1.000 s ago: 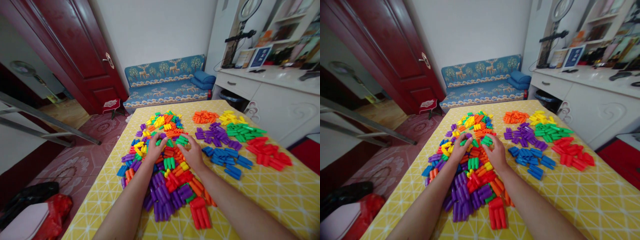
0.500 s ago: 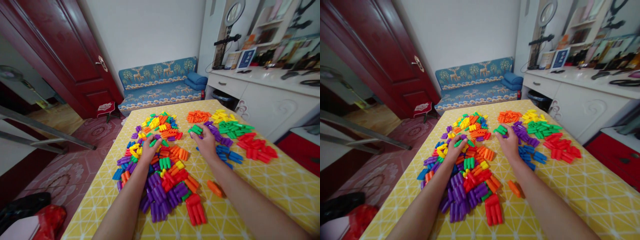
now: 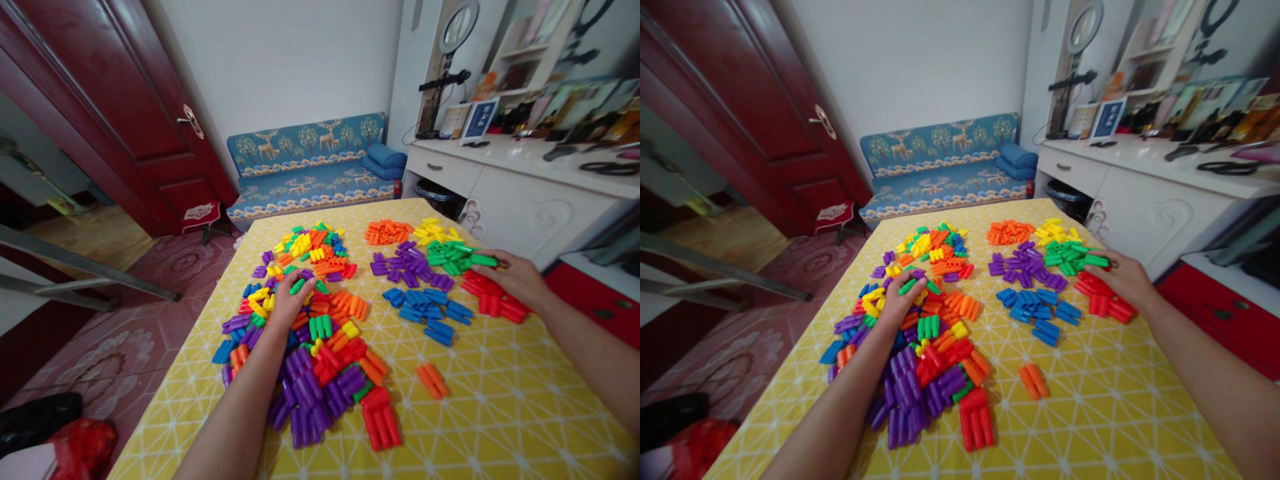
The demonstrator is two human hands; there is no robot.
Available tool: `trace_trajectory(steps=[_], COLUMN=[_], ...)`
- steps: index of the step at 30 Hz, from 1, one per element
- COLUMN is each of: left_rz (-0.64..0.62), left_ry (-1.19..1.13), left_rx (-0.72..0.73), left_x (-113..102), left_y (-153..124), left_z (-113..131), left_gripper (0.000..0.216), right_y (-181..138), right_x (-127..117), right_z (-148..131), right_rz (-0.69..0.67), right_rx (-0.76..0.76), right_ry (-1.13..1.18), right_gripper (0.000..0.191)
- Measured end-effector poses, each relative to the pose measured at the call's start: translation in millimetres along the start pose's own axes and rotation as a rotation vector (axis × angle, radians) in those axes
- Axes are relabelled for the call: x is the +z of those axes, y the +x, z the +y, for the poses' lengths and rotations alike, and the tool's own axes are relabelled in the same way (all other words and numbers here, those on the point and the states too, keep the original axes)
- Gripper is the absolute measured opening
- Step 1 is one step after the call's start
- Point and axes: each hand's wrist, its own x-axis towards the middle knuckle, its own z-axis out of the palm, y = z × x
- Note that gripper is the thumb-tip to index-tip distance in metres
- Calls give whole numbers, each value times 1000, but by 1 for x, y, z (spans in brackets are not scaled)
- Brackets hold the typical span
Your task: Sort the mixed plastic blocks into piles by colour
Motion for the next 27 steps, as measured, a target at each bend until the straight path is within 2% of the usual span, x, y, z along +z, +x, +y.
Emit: trace_trajectory(steps=[4, 6, 12, 16, 19, 23, 27], left_rz=[-6, -14, -7, -15, -12, -14, -12], left_ry=[18, 24, 11, -13, -24, -9, -22], left_rx=[6, 6, 6, -10, -13, -11, -26], left_x=[-1, -2, -2, -1, 0, -2, -2], left_y=[0, -1, 0, 0, 1, 0, -1], left_z=[-1, -1, 0, 0, 0, 3, 7], left_gripper=[28, 28, 28, 28, 27, 27, 28], right_y=[-3, -2, 2, 10, 18, 26, 30], right_x=[3, 0, -16, -9, 9, 34, 41], right_z=[-2, -2, 5, -3, -15, -21, -13], right_rz=[-25, -46, -282, -364, -308, -119, 88], right_rx=[-70, -46, -21, -1, 29, 111, -30], right_ry=[-83, -146, -169, -156, -64, -90, -332], right_gripper=[32, 27, 18, 18, 25, 40, 42])
